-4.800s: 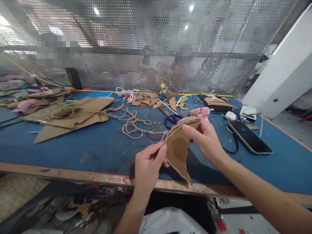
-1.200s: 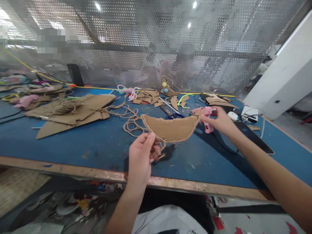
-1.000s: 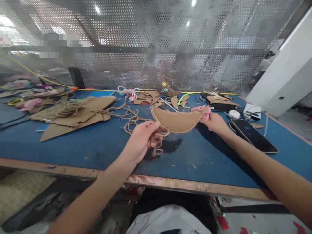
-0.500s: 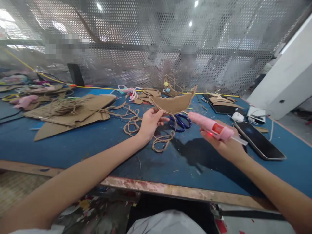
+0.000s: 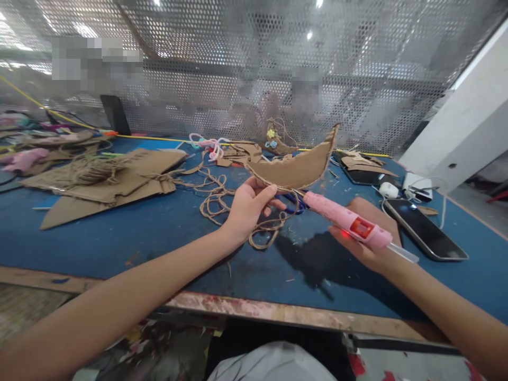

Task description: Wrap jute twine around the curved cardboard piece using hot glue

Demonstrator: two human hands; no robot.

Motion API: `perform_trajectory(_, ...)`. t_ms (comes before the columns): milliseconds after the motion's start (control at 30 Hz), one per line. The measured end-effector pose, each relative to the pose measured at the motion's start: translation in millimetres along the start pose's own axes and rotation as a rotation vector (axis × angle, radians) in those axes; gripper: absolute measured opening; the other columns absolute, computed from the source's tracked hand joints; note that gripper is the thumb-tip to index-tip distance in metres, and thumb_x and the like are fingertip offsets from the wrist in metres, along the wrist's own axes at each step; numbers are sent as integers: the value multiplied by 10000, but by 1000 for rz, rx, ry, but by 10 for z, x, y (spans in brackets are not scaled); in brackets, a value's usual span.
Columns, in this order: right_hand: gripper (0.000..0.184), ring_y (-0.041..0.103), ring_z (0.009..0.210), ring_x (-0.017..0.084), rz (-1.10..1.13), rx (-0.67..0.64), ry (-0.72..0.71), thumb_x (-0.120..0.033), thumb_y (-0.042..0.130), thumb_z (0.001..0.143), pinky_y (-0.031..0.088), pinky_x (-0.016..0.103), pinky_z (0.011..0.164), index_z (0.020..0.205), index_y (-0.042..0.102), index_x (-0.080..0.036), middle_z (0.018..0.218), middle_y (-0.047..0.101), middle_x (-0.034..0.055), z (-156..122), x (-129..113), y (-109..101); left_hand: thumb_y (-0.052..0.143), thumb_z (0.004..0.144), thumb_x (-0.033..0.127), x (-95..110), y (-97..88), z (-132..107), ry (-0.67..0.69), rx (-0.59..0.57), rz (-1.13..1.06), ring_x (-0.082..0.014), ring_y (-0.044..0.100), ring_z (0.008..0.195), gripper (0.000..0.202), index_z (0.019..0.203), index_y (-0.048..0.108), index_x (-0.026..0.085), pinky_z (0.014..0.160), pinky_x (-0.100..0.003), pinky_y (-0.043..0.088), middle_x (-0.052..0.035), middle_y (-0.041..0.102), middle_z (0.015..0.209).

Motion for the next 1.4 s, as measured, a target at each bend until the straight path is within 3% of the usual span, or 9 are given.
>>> perform_trajectory(267, 245, 397, 555, 145, -68, -5, -35, -283, 570, 892, 305, 297, 524, 713, 410, -233, 622, 422, -16, 5, 10, -5, 734, 654, 262, 12, -5, -5, 6, -2, -12, -80, 632, 466, 272, 829, 554, 158, 339, -139, 301, 23, 662, 730)
perform_trajectory(800, 270, 415, 515, 146, -205, 23, -38, -328, 541, 909, 298, 299, 494, 694, 404, -239, 584, 449, -9, 29, 28, -65, 733, 657, 283, 42, -55, 22, 80, 10, 62, -78, 613, 455, 259, 802, 558, 158, 339, -140, 328, 39, 622, 676)
perform_trajectory(1200, 270, 445, 537, 152, -287, 98, 1, -341, 553, 903, 339, 287, 512, 684, 434, -236, 582, 450, -12, -4, 147, -84, 713, 671, 274, 51, -76, 39, 111, 0, 99, -74, 599, 445, 235, 800, 553, 161, 340, -138, 333, 30, 630, 661)
perform_trajectory(1400, 226, 506, 589, 174, -315, 103, 93, -361, 539, 900, 371, 302, 556, 725, 537, -218, 619, 527, 12, -18, 207, -89, 708, 678, 291, 53, -93, 53, 116, -7, 165, -82, 594, 442, 233, 809, 566, 160, 346, -150, 341, 32, 625, 638)
Point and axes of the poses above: each hand's wrist, its own z-axis towards the middle knuckle, its own y-axis out of the palm, x = y × z, the point moved 1 cm from there along z, towards the middle knuckle
